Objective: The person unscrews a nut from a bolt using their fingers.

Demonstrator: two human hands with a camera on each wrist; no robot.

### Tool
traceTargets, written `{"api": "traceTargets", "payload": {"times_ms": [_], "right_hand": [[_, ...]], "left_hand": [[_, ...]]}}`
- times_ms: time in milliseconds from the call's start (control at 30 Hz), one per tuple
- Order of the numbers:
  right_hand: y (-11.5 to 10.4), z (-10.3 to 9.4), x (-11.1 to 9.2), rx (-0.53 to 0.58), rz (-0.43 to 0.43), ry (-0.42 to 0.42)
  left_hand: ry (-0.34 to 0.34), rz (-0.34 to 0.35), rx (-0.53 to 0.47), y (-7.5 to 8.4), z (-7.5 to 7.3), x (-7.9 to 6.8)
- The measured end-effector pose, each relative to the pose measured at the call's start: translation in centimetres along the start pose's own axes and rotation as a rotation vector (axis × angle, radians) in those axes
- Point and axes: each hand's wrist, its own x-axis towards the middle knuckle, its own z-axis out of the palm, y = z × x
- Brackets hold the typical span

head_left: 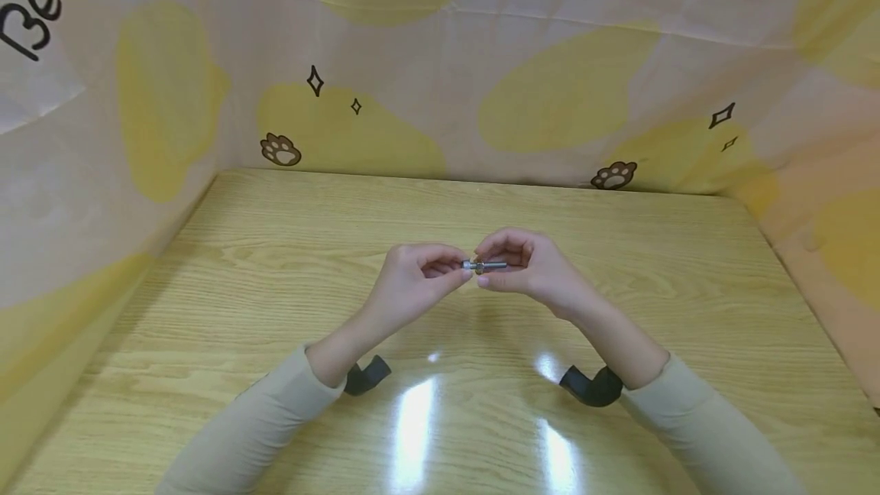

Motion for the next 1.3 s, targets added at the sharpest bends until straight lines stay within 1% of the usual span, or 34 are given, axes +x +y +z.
{"api": "traceTargets", "payload": {"times_ms": [167, 500, 733, 967, 1100, 1200, 1300], "right_hand": [[-0.22, 0.22, -0.13, 0.005, 0.010, -0.003], [-0.45, 0.01, -0.22, 0.039, 0.002, -0.011], [-0.45, 0.27, -0.22, 0.019, 0.059, -0.005], [-0.23, 0.24, -0.34, 0.047, 0.010, -0.020], [-0.21, 0.45, -0.13, 0.063, 0.022, -0.022], [-0.36, 0.59, -0.12, 0.066, 0.024, -0.001], [-0.39, 0.54, -0.20, 0.057, -0.001, 0.000]], "left_hand": [[0.017, 0.003, 0.002, -0.02, -0.02, -0.16], [0.011, 0.011, -0.017, 0.01, -0.16, -0.30], [0.014, 0.002, -0.009, 0.00, -0.09, -0.60], [0.024, 0.003, 0.006, 0.09, -0.11, -0.54], [0.016, 0.022, -0.003, 0.15, -0.09, -0.51], [0.007, 0.033, -0.019, 0.23, -0.04, -0.50], [0.010, 0.036, -0.019, 0.17, -0.03, -0.53]]}}
